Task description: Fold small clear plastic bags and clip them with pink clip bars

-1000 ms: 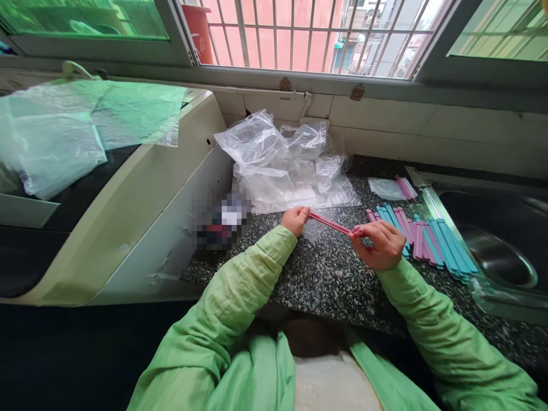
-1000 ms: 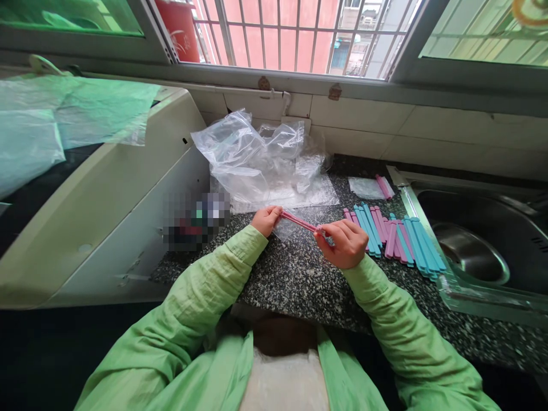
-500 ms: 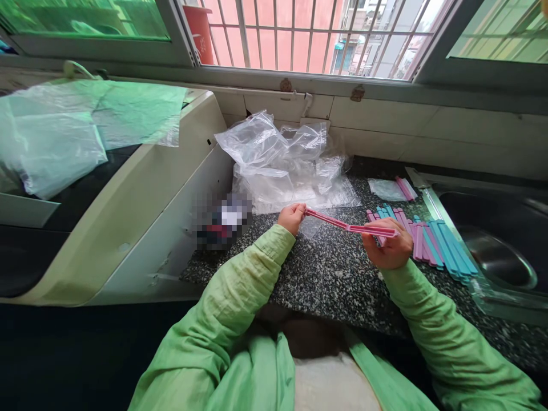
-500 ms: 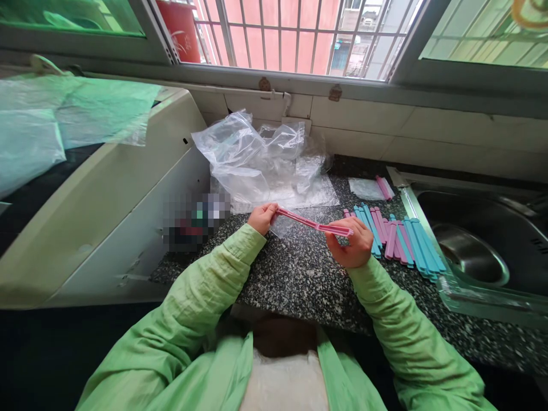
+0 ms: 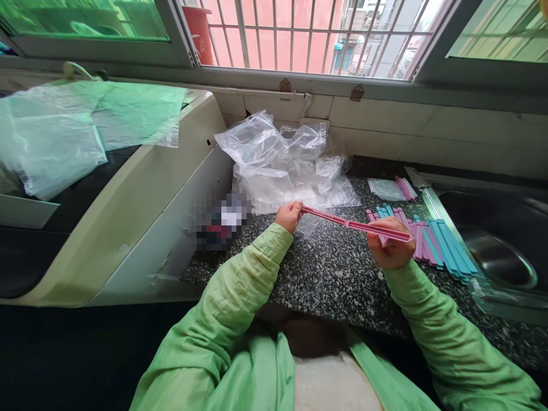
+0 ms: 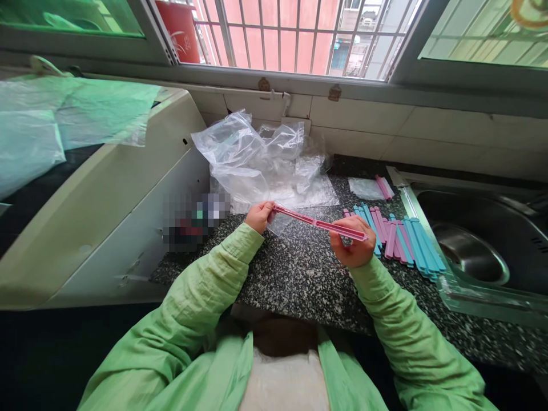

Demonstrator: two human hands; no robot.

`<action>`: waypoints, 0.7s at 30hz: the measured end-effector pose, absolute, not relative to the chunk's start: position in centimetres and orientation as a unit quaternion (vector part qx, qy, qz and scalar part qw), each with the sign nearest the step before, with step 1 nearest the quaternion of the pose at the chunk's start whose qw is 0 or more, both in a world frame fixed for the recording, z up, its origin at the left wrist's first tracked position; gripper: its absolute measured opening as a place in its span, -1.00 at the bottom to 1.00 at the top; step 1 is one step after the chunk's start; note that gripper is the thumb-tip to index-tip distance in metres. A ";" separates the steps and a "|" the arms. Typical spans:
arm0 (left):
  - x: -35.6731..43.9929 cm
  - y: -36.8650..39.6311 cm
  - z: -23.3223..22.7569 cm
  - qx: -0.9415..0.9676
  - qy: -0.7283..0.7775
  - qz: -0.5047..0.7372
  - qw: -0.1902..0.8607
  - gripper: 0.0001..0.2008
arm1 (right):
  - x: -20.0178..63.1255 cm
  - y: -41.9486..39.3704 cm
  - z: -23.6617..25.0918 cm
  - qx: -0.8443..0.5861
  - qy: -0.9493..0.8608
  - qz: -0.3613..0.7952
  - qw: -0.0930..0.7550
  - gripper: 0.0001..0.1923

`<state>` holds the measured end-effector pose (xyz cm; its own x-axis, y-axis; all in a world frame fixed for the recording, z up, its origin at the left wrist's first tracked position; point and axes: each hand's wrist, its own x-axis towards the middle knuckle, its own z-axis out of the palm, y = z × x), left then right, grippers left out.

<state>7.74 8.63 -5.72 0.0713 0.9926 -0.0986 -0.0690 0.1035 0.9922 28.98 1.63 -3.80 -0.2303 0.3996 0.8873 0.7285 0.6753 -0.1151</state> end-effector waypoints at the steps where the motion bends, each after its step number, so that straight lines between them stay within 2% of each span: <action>1: 7.7 8.6 -5.7 0.471 0.488 0.475 0.560 -0.63 | 29.0 1.6 -3.8 -0.367 -0.766 -0.164 0.502 -0.96; 7: 7.7 8.7 -5.7 0.464 0.484 0.478 0.568 -0.63 | 29.2 1.8 -4.2 -0.374 -0.759 -0.157 0.509 -1.00; 21: 7.8 8.6 -5.5 0.437 0.482 0.480 0.589 -0.64 | 29.3 1.7 -4.7 -0.371 -0.733 -0.076 0.565 -0.93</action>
<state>7.82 8.63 -5.47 0.0754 0.9860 -0.1485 -0.1438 0.1581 0.9769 29.29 1.74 -4.75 -0.0858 0.4588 0.8844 0.6299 0.7128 -0.3086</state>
